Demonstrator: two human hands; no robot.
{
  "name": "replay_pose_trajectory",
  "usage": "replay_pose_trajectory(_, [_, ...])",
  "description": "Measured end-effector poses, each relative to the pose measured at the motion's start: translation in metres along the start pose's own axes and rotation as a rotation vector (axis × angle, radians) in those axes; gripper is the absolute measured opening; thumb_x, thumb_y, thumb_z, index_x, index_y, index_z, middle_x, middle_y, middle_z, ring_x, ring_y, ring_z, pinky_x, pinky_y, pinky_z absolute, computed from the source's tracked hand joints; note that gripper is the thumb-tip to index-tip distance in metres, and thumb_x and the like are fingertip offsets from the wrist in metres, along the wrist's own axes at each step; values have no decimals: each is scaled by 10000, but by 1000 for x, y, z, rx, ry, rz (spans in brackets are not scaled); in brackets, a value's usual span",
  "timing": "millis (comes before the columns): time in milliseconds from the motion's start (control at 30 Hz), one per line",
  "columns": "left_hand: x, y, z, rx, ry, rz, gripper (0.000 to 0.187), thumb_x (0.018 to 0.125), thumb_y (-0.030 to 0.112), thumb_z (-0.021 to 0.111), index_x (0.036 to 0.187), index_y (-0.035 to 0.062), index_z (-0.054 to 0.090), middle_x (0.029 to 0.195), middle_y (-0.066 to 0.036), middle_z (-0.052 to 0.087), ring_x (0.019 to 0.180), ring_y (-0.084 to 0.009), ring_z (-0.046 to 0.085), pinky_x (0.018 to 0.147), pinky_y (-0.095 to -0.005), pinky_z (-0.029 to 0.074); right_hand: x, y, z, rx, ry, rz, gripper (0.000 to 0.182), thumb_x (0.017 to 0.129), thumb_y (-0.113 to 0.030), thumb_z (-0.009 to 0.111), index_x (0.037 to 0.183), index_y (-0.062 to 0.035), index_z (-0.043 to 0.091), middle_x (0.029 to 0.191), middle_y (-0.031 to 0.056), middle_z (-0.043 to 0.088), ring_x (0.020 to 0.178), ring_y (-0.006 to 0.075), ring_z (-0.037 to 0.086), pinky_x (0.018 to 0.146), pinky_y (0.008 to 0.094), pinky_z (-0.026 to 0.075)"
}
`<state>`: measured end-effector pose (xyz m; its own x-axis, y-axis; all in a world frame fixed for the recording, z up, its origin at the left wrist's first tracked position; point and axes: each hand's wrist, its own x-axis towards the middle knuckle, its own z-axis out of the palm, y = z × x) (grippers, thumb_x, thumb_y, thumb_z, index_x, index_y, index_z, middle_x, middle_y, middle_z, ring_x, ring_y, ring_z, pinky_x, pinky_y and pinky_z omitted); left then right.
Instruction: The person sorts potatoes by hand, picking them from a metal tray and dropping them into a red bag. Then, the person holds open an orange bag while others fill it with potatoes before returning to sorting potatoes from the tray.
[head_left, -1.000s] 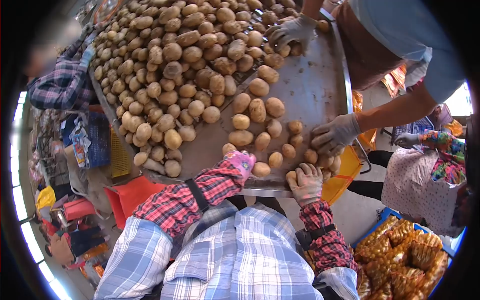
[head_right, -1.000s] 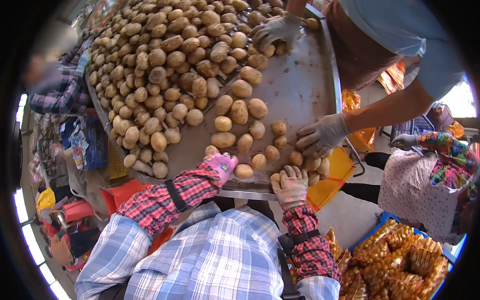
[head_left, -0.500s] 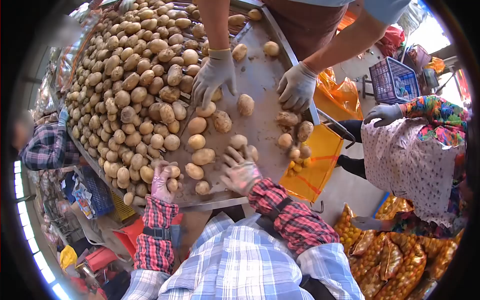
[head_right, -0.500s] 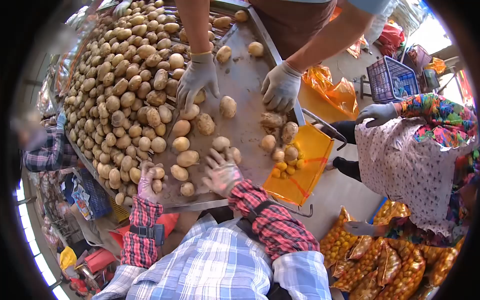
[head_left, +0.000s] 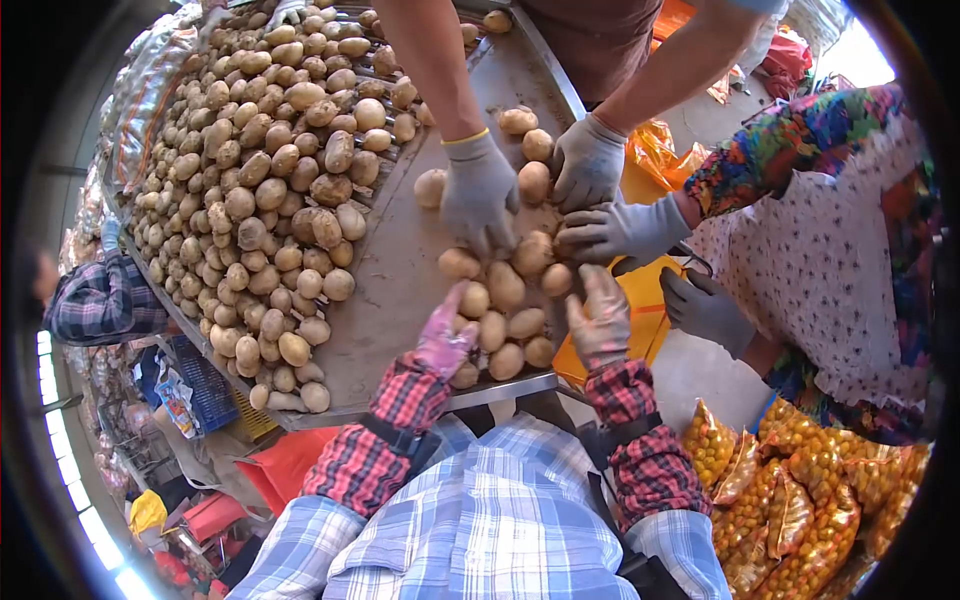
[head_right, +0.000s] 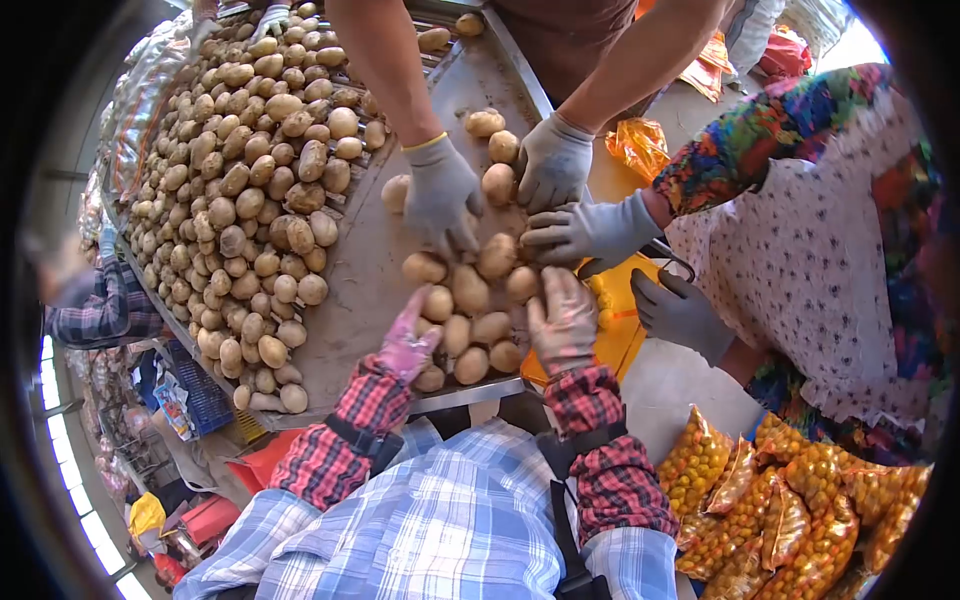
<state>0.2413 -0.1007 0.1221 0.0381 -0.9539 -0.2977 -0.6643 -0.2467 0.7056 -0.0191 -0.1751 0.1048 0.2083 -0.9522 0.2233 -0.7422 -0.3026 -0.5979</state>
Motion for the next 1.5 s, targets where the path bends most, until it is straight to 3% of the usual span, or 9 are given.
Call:
replay_pose_trajectory(200, [1, -3, -3, -803, -11, -236, 548, 965, 221, 639, 1447, 67, 429, 1019, -116, 650, 837, -194, 650, 739, -296, 558, -66, -12, 7, 41, -192, 231, 681, 812, -243, 706, 1423, -50, 475, 1438, 193, 480, 1305, 409, 462, 1116, 488, 379])
replay_pose_trajectory(267, [-7, -24, -28, -1660, -168, -628, 474, 967, 383, 638, 1322, 86, 536, 903, -88, 654, 705, -176, 630, 593, -297, 551, -64, -18, 0, 26, -157, 187, 663, 829, -281, 701, 1407, -35, 486, 1439, 188, 482, 1319, 398, 453, 1122, 489, 371])
replay_pose_trajectory(400, [-24, -27, -50, -1842, 50, -759, 506, 975, 550, 539, 1171, 91, 623, 894, -100, 669, 653, -201, 621, 507, -314, 521, -18, -72, -14, 31, -342, -244, 614, 827, -379, 677, 1339, -66, 547, 1444, 143, 491, 1407, 372, 361, 1172, 485, 288])
replay_pose_trajectory(533, [-46, -36, -52, -1890, 39, -620, 317, 961, 391, 644, 1184, 166, 629, 1020, -131, 670, 774, -231, 660, 540, -322, 534, -10, -56, 25, -4, -603, -529, 615, 758, -351, 709, 1329, -161, 582, 1449, 50, 510, 1430, 344, 343, 1177, 608, 213])
replay_pose_trajectory(867, [-117, -90, -113, -1766, 188, -453, 244, 972, 312, 658, 1167, 196, 568, 1194, -83, 612, 809, -211, 629, 563, -275, 516, 55, -149, 53, -22, -430, -531, 654, 761, -228, 750, 1353, -51, 536, 1334, 150, 549, 1317, 362, 467, 1045, 501, 424])
replay_pose_trajectory(1067, [-155, -115, -148, -1494, 300, -482, 270, 1009, 272, 584, 1228, 121, 543, 1081, -67, 633, 699, -153, 616, 559, -254, 521, 180, -286, 177, 9, -80, -635, 546, 852, -360, 690, 1322, -106, 579, 1438, 150, 494, 1384, 370, 395, 1107, 499, 376])
replay_pose_trajectory(1267, [-174, -120, -179, -1259, 222, -481, 392, 981, 252, 576, 1310, 51, 506, 1015, -80, 617, 715, -161, 622, 611, -305, 542, 197, -316, 199, -409, -496, -359, 897, 789, -598, 659, 1519, -168, 364, 1574, 93, 356, 1451, 447, 279, 1217, 558, 192])
replay_pose_trajectory(1400, [-132, -126, -188, -798, -30, -582, 352, 956, 248, 601, 1236, 37, 578, 967, -123, 644, 862, -219, 670, 741, -359, 563, 145, -275, 183, -425, -372, -393, 843, 747, -432, 764, 1499, -249, 430, 1589, 99, 263, 1413, 540, 237, 1119, 608, 348])
replay_pose_trajectory(1500, [-92, -123, -170, 223, 296, -290, 364, 966, 213, 568, 1324, 150, 583, 1209, -171, 636, 1158, -350, 607, 976, -417, 510, 99, -224, 164, -414, -299, -343, 842, 740, -387, 776, 1499, -266, 432, 1589, 84, 281, 1435, 534, 193, 1104, 660, 318])
